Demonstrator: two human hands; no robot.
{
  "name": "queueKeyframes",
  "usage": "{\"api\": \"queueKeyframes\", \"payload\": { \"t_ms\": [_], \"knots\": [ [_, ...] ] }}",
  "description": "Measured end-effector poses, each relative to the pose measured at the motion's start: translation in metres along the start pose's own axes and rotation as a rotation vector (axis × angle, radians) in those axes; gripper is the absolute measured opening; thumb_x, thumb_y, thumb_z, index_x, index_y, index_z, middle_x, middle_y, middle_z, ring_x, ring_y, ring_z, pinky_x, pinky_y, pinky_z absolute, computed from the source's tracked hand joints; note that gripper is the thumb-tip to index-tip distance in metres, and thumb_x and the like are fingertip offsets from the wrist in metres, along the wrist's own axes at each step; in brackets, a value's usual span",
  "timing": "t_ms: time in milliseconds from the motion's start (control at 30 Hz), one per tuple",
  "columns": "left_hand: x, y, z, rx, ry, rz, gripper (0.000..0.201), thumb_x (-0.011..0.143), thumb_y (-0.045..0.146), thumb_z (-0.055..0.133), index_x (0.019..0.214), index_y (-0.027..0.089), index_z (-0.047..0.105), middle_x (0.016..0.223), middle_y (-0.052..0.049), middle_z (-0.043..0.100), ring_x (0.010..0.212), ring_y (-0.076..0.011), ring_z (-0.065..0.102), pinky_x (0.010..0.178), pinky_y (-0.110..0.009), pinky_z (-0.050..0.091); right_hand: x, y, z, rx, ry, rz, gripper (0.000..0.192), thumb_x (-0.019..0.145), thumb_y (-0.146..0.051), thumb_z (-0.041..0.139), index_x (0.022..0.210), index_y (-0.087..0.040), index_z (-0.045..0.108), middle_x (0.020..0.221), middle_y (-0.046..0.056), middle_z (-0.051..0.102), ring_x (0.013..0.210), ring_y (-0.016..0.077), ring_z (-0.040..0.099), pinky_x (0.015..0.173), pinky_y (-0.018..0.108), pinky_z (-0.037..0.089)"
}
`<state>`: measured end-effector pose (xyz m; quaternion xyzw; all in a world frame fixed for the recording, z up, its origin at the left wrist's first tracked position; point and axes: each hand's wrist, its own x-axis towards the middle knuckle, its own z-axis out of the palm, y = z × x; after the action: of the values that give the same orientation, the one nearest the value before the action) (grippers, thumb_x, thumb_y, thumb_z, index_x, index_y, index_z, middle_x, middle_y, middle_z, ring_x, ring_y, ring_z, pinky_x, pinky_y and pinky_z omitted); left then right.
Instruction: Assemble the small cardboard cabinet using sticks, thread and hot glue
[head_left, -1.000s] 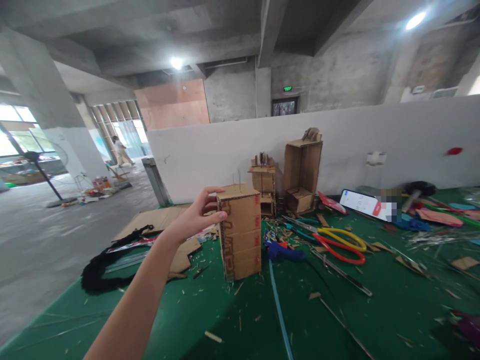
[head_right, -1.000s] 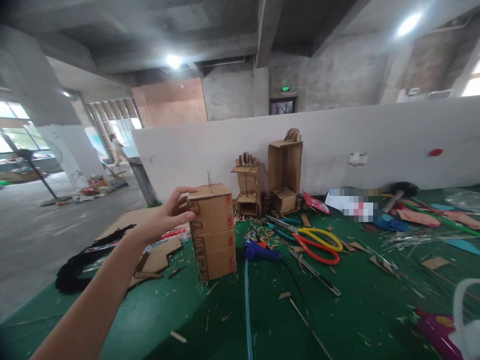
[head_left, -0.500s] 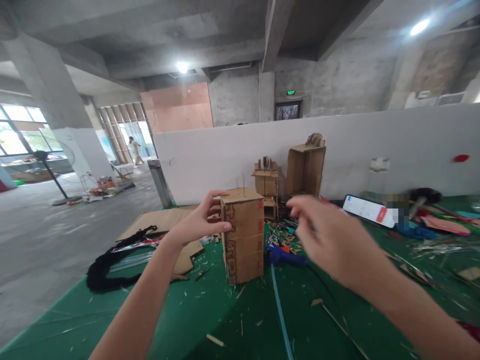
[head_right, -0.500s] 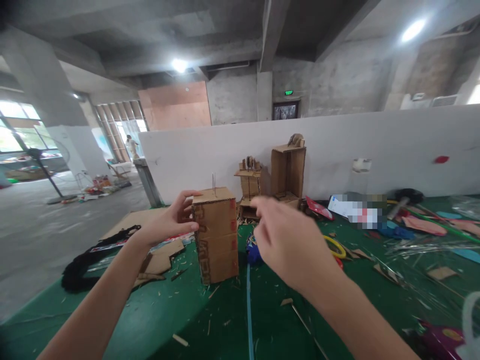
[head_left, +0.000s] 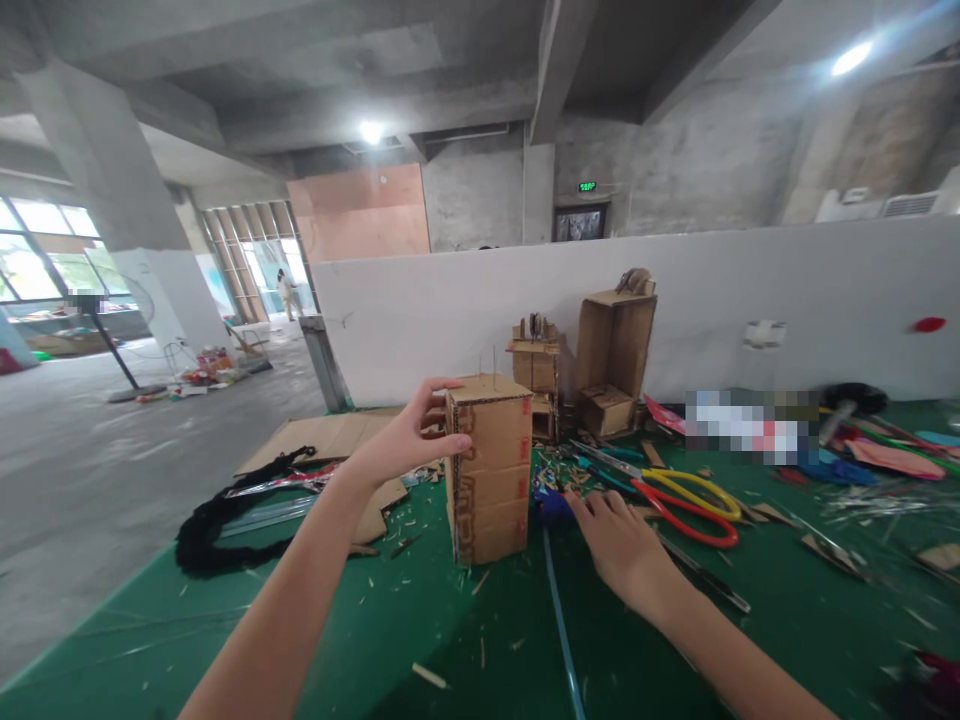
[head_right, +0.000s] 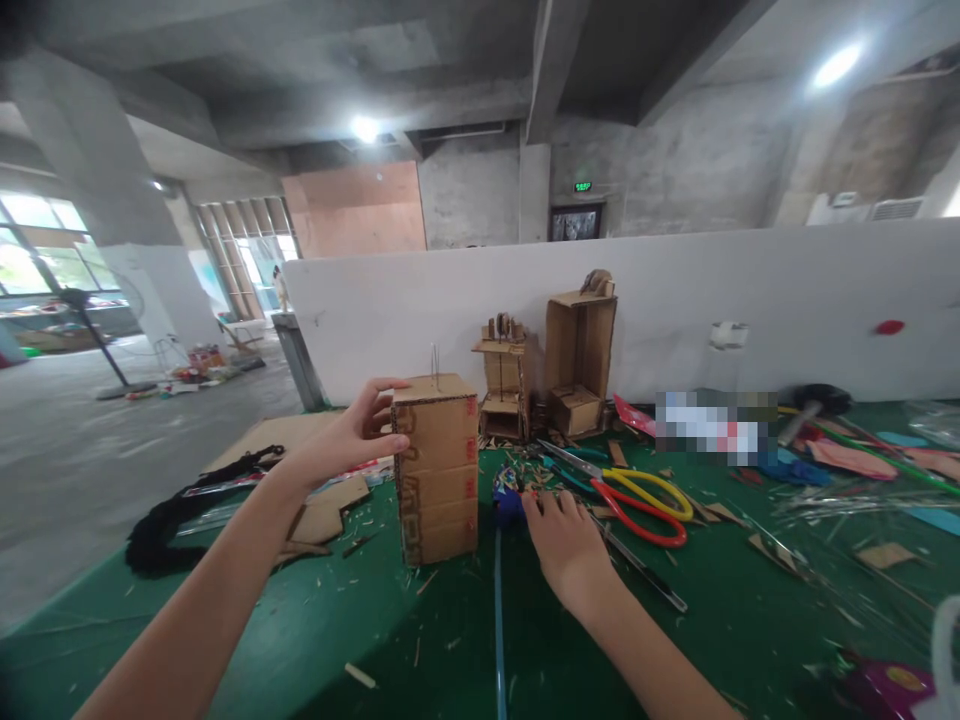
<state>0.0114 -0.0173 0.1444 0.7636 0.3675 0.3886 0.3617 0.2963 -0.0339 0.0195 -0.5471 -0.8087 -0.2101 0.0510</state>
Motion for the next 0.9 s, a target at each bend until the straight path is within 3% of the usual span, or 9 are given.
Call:
{"api": "queueKeyframes", "payload": {
  "t_ms": [167,367,500,600,700,800,900],
  "knots": [
    [0.000,0.001,0.000,-0.001,-0.003,0.003,0.056,0.078,0.032,0.066,0.124,0.032,0.033,0.127,-0.009,0.048,0.115,-0.0250,0.049,0.092,-0.043,0.043,0.001,0.002,0.011,0.078,0.088,0.064,0.056,0.074,0.001,0.051,0.129,-0.007,0.049,0.101,0.016,0.061,0.095,0.0278,0.052,0.085,0.039,0.041],
    [0.002,-0.004,-0.001,-0.008,-0.011,0.023,0.057,0.078,0.032,0.066,0.125,0.033,0.033,0.126,-0.009,0.048,0.113,-0.0253,0.051,0.092,-0.044,0.044,-0.004,0.006,-0.002,0.228,0.235,0.154,0.043,0.080,-0.010,0.045,0.123,-0.011,0.051,0.100,0.012,0.060,0.096,0.0289,0.052,0.082,0.040,0.043],
    [0.002,-0.008,-0.001,-0.031,-0.007,0.028,0.058,0.079,0.032,0.065,0.127,0.033,0.033,0.128,-0.009,0.047,0.114,-0.0253,0.050,0.093,-0.044,0.044,-0.006,0.008,-0.005,0.456,0.307,0.253,0.040,0.080,-0.015,0.046,0.119,-0.014,0.047,0.107,0.013,0.061,0.099,0.0274,0.057,0.076,0.037,0.047],
    [0.002,-0.007,-0.001,-0.031,-0.008,0.026,0.057,0.081,0.033,0.063,0.128,0.033,0.032,0.130,-0.010,0.046,0.117,-0.0255,0.049,0.095,-0.045,0.043,-0.005,0.005,-0.002,0.793,0.310,0.319,0.034,0.080,-0.021,0.048,0.113,-0.017,0.044,0.093,0.008,0.065,0.080,0.0233,0.064,0.067,0.035,0.050],
    [0.002,-0.006,0.000,-0.032,-0.004,0.027,0.057,0.081,0.033,0.063,0.128,0.033,0.032,0.130,-0.009,0.046,0.117,-0.0254,0.048,0.096,-0.045,0.042,-0.003,-0.002,-0.005,1.139,0.359,0.376,0.023,0.081,-0.033,0.051,0.099,-0.020,0.046,0.072,0.001,0.062,0.056,0.0177,0.060,0.051,0.029,0.048],
    [0.002,-0.006,0.000,-0.039,-0.001,0.030,0.058,0.081,0.034,0.063,0.130,0.033,0.031,0.130,-0.009,0.045,0.117,-0.0244,0.049,0.097,-0.044,0.042,-0.003,-0.010,-0.019,1.241,0.464,0.432,0.025,0.080,-0.042,0.054,0.091,-0.020,0.048,0.059,-0.003,0.056,0.043,0.0146,0.051,0.042,0.026,0.042],
    [0.003,-0.008,0.001,-0.024,0.003,0.039,0.059,0.082,0.036,0.062,0.131,0.033,0.030,0.130,-0.009,0.046,0.117,-0.0244,0.048,0.097,-0.044,0.042,-0.006,-0.015,-0.037,1.207,0.584,0.398,0.020,0.079,-0.039,0.056,0.085,-0.021,0.050,0.056,-0.003,0.054,0.044,0.0136,0.050,0.044,0.025,0.042]
  ]
}}
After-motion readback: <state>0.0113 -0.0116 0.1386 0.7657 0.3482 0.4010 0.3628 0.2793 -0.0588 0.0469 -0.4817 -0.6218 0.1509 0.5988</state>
